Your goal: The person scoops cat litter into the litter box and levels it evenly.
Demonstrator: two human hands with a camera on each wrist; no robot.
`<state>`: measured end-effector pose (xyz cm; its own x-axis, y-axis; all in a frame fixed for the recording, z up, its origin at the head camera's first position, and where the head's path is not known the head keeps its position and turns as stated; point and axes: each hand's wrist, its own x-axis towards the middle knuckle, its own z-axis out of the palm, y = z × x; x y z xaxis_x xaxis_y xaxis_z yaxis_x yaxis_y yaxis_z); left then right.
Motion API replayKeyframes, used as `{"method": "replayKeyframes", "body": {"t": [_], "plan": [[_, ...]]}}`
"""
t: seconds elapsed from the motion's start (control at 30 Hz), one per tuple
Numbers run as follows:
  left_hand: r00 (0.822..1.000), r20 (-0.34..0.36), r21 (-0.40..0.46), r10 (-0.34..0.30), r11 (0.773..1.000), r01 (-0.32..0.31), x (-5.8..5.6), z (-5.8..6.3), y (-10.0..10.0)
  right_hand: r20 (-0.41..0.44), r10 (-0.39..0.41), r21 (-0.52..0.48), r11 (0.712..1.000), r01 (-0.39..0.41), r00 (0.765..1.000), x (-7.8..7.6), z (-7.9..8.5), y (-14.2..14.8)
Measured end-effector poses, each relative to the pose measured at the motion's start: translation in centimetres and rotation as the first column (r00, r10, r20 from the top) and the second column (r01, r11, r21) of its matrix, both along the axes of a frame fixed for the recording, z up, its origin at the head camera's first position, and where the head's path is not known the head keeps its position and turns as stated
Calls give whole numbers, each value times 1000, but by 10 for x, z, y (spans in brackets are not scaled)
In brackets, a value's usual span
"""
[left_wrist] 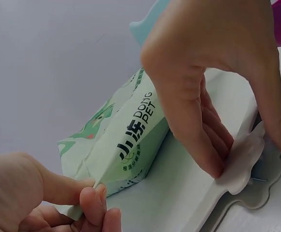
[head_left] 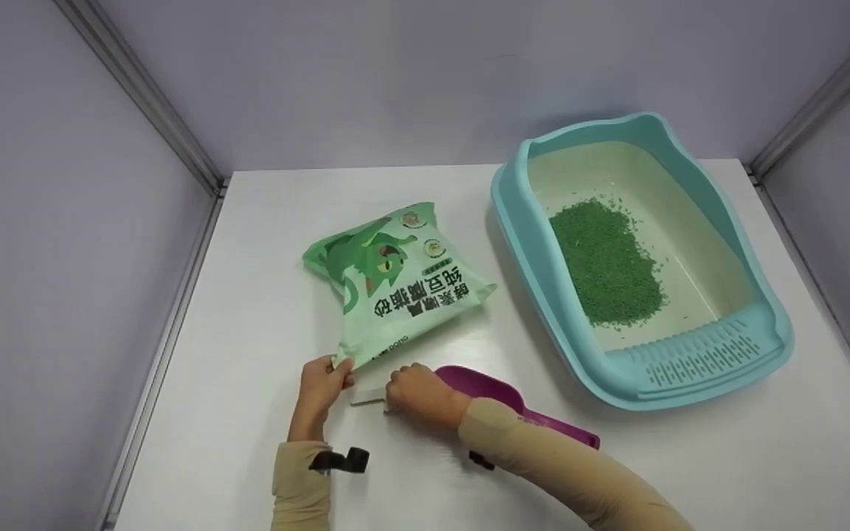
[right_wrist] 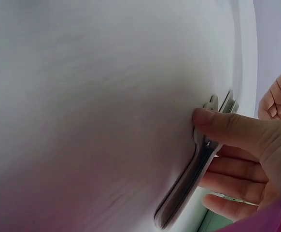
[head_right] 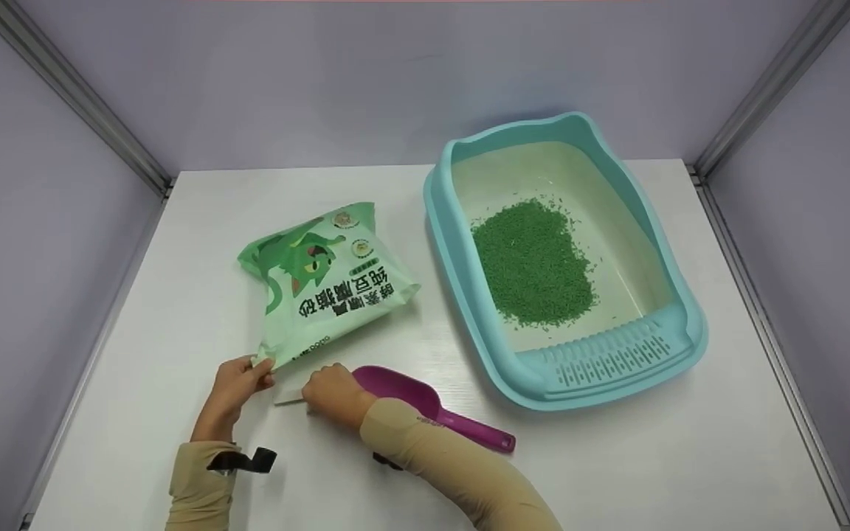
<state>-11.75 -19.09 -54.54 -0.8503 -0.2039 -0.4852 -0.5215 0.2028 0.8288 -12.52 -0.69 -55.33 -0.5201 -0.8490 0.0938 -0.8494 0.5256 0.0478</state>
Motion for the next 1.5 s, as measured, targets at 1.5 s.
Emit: {"method": "replayKeyframes", "body": {"t": [1.5], "plan": [[1000, -5, 46, 11, 999, -11, -1, -3, -2, 961, 269, 0, 246, 969, -68, -26, 46, 47]]}}
